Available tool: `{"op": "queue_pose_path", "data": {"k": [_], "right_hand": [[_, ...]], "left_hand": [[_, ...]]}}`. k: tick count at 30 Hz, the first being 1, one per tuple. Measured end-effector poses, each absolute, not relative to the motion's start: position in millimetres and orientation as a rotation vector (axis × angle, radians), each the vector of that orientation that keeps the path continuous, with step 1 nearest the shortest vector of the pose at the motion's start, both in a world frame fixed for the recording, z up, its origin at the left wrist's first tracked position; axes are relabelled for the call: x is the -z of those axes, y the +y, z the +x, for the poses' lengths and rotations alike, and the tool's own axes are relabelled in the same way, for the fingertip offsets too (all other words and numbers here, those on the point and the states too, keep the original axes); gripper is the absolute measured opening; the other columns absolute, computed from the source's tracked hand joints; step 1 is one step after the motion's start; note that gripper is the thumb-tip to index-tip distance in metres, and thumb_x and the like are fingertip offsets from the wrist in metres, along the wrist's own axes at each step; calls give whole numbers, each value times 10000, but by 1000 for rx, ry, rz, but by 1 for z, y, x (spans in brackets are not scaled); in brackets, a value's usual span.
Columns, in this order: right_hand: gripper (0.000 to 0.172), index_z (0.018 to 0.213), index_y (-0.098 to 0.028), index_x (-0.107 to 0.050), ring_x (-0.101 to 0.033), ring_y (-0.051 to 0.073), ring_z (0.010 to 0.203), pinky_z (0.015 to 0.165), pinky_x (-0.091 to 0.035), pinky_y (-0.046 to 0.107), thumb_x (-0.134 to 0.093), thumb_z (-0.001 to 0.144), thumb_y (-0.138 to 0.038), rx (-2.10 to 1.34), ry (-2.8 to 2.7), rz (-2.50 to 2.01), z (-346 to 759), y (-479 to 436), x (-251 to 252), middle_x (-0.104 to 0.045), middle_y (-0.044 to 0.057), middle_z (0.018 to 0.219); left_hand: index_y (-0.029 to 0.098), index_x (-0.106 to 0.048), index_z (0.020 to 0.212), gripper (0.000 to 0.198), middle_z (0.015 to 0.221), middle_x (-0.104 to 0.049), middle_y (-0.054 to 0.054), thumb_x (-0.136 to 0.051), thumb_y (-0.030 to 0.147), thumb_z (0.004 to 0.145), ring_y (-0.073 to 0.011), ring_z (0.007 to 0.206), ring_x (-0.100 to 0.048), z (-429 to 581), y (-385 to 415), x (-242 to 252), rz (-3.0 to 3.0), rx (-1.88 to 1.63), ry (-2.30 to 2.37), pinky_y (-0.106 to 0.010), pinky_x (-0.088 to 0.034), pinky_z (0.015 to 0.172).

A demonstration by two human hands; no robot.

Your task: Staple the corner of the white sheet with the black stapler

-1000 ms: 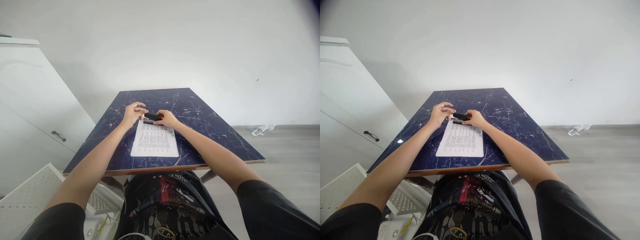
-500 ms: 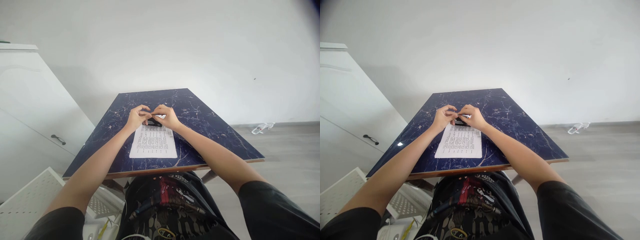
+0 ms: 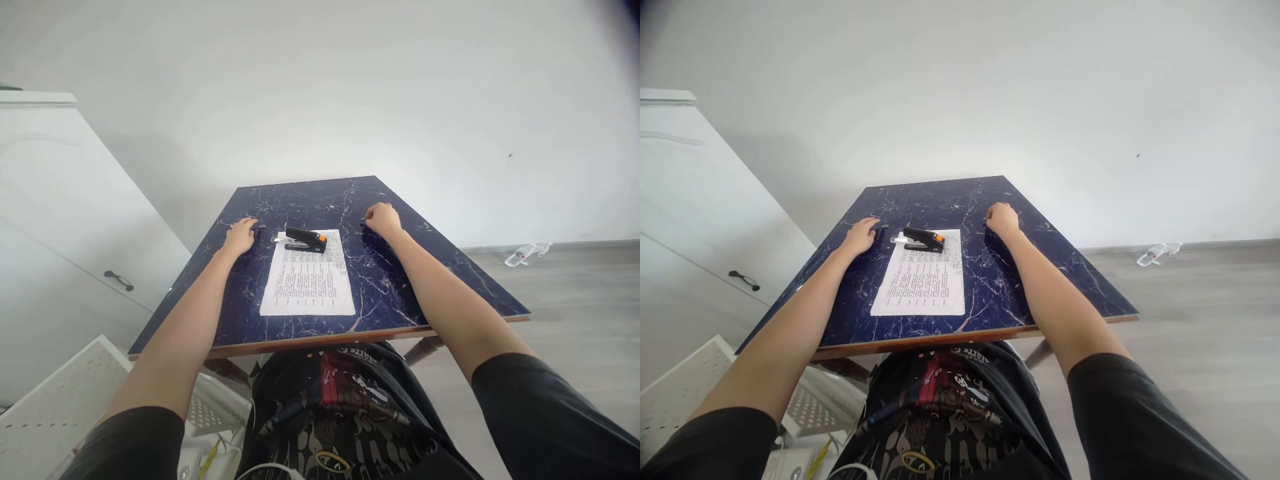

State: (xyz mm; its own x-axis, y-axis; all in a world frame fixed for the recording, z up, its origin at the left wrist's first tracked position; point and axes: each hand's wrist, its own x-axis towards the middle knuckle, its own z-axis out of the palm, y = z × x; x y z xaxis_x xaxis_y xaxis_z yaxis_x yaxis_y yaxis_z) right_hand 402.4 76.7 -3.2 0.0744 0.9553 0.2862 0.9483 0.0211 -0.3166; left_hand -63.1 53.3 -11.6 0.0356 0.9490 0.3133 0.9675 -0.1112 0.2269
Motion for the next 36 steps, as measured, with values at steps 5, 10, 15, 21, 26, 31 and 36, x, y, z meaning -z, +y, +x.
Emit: {"op": "queue_pose_path", "data": {"k": [5,10,15,21,26,31,36], "right_hand": [[445,1216,-144,-816,-720,320,1104,972,-548,372,-598,832,-94,-45,-1979,-1834,402,84,11,-783,183,1181],[400,1160,-122,-804,-716,311,1029,938,-548,395,-537,864,-97,30,-1767,-1683,394,77,2,-775,185,1167],[251,1034,-153,-798,-705,242,871,883,-554,368,-586,911,-207,-180,-1904,-1254,350,56,-3,-788,108,991],[456,1346,-190,-668,-695,261,966,845,-549,392,-641,993,-477,-354,-2159,-945,291,25,1,-757,118,1125],[396,1301,-190,-644,-686,267,960,774,-512,357,-699,971,-402,-379,-2412,-961,280,15,5,-745,127,1147],[303,1251,-174,-625,-673,223,808,644,-444,307,-643,1003,-347,-439,-2421,-1024,280,13,4,-754,118,1065],[320,1260,-178,-616,-674,223,822,643,-439,299,-646,1001,-364,-436,-2432,-1004,282,14,4,-749,116,1074]], "left_hand": [[256,-713,1358,473,1468,-675,-96,-516,140,944,-318,1382,-597,-56,57,15,-2381,504,-1961,-497,-447,1175],[227,-778,1041,199,1089,-808,-119,-657,167,894,-309,1064,-743,-57,56,7,-2361,582,-1921,-408,-550,986],[198,-747,1030,171,919,-803,-93,-701,137,876,-269,862,-772,-41,46,1,-2440,961,-1956,-412,-596,897],[131,-797,1080,407,1026,-810,-145,-815,463,846,-274,859,-804,-12,25,-11,-2544,1963,-1944,-427,-665,852],[155,-840,1016,428,986,-826,-133,-858,516,785,-306,911,-805,-2,17,-17,-2697,1819,-1865,-470,-655,937],[226,-865,988,275,1010,-834,-96,-862,400,776,-314,961,-791,-4,19,-15,-2740,1370,-1801,-475,-625,972],[225,-860,924,201,968,-835,-78,-858,256,725,-302,937,-786,0,18,-16,-2800,1161,-1784,-448,-613,959]]}}
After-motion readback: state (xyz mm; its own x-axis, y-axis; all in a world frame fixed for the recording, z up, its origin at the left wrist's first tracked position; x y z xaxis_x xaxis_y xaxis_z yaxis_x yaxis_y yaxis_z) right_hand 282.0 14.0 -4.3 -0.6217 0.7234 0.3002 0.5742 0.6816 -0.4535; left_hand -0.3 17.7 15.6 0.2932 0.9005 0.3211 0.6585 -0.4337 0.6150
